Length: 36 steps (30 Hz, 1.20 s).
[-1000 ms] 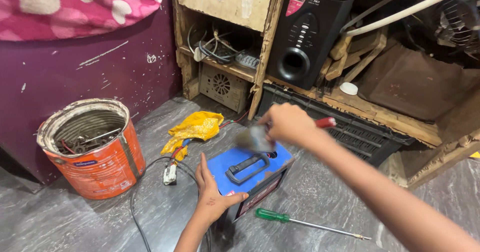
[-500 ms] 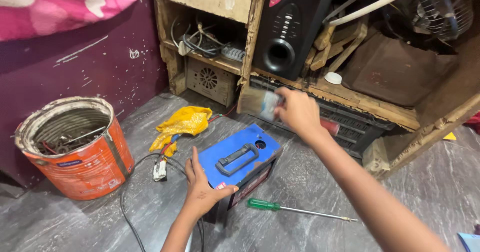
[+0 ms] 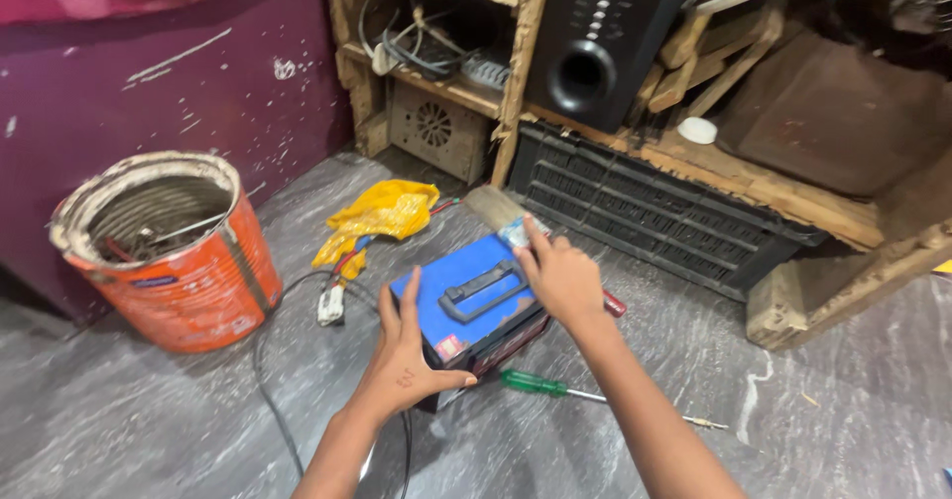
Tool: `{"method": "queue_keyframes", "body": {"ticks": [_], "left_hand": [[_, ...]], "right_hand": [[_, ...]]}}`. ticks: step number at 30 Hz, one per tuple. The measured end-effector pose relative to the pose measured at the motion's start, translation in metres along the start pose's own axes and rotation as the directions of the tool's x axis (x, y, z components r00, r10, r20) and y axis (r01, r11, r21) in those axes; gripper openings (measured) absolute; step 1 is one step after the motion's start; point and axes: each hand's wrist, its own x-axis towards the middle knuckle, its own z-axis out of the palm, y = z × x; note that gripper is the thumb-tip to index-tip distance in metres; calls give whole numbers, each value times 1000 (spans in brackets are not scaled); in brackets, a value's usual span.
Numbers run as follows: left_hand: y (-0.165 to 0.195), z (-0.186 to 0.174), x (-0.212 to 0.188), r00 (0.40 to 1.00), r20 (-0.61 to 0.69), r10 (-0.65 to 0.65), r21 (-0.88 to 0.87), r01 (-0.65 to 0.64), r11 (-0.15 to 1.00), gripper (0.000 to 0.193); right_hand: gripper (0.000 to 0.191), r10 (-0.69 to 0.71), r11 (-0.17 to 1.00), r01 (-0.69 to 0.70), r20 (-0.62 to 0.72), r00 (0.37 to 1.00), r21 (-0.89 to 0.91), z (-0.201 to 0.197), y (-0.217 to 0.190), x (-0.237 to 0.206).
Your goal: The person uses a screwdriver to unscrew and open the casing of a blue inverter unit on the floor, handles its wires, then brushes dust off the unit with a paintbrush while turning it over to reach different sides. They then set the unit aside and sort through metal parts in a bucket.
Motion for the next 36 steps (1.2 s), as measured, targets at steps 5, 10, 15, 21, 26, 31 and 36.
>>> {"method": "queue_keyframes", "body": {"ticks": [5, 10, 15, 21, 26, 31, 36], "left_hand": [[-2, 9, -5, 994, -66, 92, 185, -78, 980, 134], [-14, 23, -7, 990, -81, 113, 177, -97, 979, 125], [-18, 32, -16, 986, -99, 138, 159, -121, 980, 122], [-15, 46, -24, 970, -142, 197, 193, -168, 967, 122], [-16, 53, -19, 961, -166, 220, 301, -163, 939, 119], [-12, 52, -12, 976, -153, 155, 224, -119, 967, 113], [-4, 53, -3, 993, -110, 42, 232, -15, 973, 111]], "right_hand": [[55, 11, 998, -13, -34, 999, -58, -2, 2, -4], [55, -42, 997, 38, -55, 998, -73, 10, 14, -10], [54, -59, 998, 55, -112, 992, -43, 20, 23, -21], [53, -24, 999, 22, -109, 994, -26, 19, 31, -30], [54, -14, 1000, 15, -117, 993, 5, 18, 33, -29], [52, -27, 999, 30, -139, 990, 26, 20, 36, -26], [54, -26, 999, 29, -128, 991, 24, 28, 44, -10]]}}
